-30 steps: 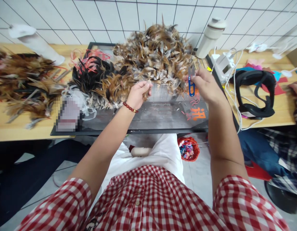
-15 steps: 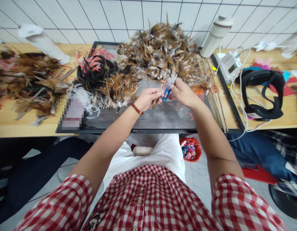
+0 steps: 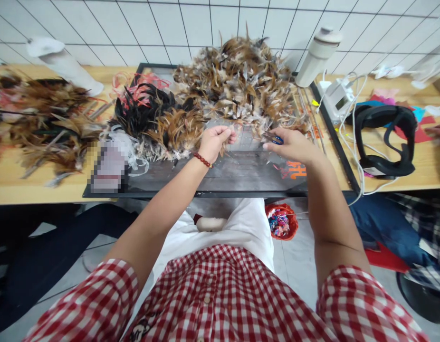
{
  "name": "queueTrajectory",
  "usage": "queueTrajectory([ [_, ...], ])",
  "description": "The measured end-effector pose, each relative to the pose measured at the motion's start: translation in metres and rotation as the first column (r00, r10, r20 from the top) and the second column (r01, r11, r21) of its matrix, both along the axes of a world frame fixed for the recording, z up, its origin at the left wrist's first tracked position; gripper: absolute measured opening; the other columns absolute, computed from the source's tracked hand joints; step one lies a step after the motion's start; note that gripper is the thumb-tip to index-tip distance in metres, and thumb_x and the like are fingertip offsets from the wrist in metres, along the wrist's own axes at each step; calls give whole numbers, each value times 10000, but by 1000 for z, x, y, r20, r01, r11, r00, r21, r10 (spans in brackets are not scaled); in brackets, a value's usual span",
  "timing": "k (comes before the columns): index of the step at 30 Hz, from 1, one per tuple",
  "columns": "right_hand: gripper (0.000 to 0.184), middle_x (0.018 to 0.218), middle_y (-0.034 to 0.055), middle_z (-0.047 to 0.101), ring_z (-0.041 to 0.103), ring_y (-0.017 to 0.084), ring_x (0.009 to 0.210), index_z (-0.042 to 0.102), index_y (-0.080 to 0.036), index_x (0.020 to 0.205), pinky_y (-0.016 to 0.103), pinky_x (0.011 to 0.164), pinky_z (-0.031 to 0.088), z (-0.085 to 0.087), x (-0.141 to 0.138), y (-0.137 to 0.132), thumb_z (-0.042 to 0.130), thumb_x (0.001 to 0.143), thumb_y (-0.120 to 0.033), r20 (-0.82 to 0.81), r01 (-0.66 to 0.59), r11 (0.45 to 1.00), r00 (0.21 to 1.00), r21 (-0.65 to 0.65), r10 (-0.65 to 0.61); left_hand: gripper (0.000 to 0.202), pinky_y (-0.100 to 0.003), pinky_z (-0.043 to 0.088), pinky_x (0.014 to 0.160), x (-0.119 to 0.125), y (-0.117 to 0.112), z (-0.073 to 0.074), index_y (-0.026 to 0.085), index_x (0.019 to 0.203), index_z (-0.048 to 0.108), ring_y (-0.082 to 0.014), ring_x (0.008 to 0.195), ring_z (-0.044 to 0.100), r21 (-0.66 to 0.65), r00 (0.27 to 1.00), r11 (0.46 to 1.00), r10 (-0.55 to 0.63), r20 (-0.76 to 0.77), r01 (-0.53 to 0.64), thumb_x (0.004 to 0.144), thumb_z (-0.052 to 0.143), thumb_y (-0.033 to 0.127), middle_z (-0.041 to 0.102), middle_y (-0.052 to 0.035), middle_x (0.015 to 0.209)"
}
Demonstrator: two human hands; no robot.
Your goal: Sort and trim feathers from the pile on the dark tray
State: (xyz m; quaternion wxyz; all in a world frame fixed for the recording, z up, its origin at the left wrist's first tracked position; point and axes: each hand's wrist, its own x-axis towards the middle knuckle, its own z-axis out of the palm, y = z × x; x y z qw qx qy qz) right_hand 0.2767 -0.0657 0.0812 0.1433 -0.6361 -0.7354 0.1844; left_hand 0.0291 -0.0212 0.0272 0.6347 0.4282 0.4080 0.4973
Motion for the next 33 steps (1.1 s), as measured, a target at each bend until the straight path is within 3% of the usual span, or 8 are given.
queueTrajectory([
  [5, 403, 1111, 99, 791, 725, 272, 990, 744, -226, 1236, 437, 926, 587, 4, 7, -4, 694, 892, -430, -174, 170, 961, 976, 217, -134, 224, -236, 570, 723, -4, -2, 5, 138, 740, 689, -76, 643, 683, 43, 998, 997, -60, 5, 59, 893, 813, 245, 734, -15, 719],
  [9, 566, 1391, 80, 738, 709, 309, 1233, 639, -309, 1466, 473, 1049, 573, 10, -32, -9, 680, 919, -444, -169, 1, 963, 985, 270, 46, 222, -249, 581, 730, -3, -9, 7, 129, 756, 711, -92, 653, 703, 79, 977, 974, -212, -13, 212, 875, 838, 266, 745, -28, 723],
  [14, 365, 1056, 57, 816, 752, 298, 1039, 785, -275, 1186, 440, 935, 581, 11, -58, -5, 602, 975, -510, -61, -154, 976, 984, 154, 165, 261, -232, 586, 714, -3, -11, 5, 127, 773, 709, -92, 653, 712, 84, 955, 951, -295, -32, 297, 860, 859, 324, 755, -31, 721],
  [21, 373, 929, 124, 790, 744, 365, 968, 763, -230, 1238, 466, 850, 549, 8, 21, -13, 623, 951, -422, 339, 107, 991, 932, 77, -127, 235, -187, 497, 560, 2, -4, 4, 127, 745, 670, -55, 517, 625, -31, 993, 994, -104, -45, 103, 931, 773, 226, 707, -4, 656],
  [24, 725, 907, 92, 779, 757, 378, 922, 617, -237, 1501, 474, 812, 570, 13, 56, -25, 788, 807, -362, 461, 154, 985, 882, -78, -101, 263, -169, 454, 518, 3, -5, 5, 132, 725, 657, -37, 488, 588, -37, 995, 997, -72, -65, 70, 927, 782, 247, 685, 10, 639],
  [27, 643, 903, 81, 786, 782, 383, 911, 666, -260, 1467, 531, 840, 603, 20, 68, -38, 716, 879, -515, 335, 197, 980, 926, -38, -173, 257, -155, 409, 486, 2, -6, 8, 137, 743, 651, -17, 485, 568, -36, 995, 999, -34, -92, 31, 923, 788, 258, 697, 14, 693],
  [29, 603, 1111, 136, 819, 774, 408, 1116, 774, -253, 1318, 592, 989, 589, 20, 58, -40, 544, 960, -681, 121, 197, 965, 968, 173, -219, 239, -151, 376, 469, 1, -7, 10, 141, 773, 656, -4, 474, 538, -44, 992, 999, 4, -125, -9, 922, 789, 272, 698, 18, 722],
  [33, 684, 1305, 133, 799, 744, 324, 1256, 772, -219, 1306, 555, 1130, 554, -4, 0, -13, 402, 1029, -724, -180, 87, 892, 984, 444, -6, 208, -154, 311, 448, -1, -7, 13, 149, 805, 657, 7, 458, 469, -64, 985, 995, 71, -160, -83, 973, 716, 256, 668, 33, 723],
])
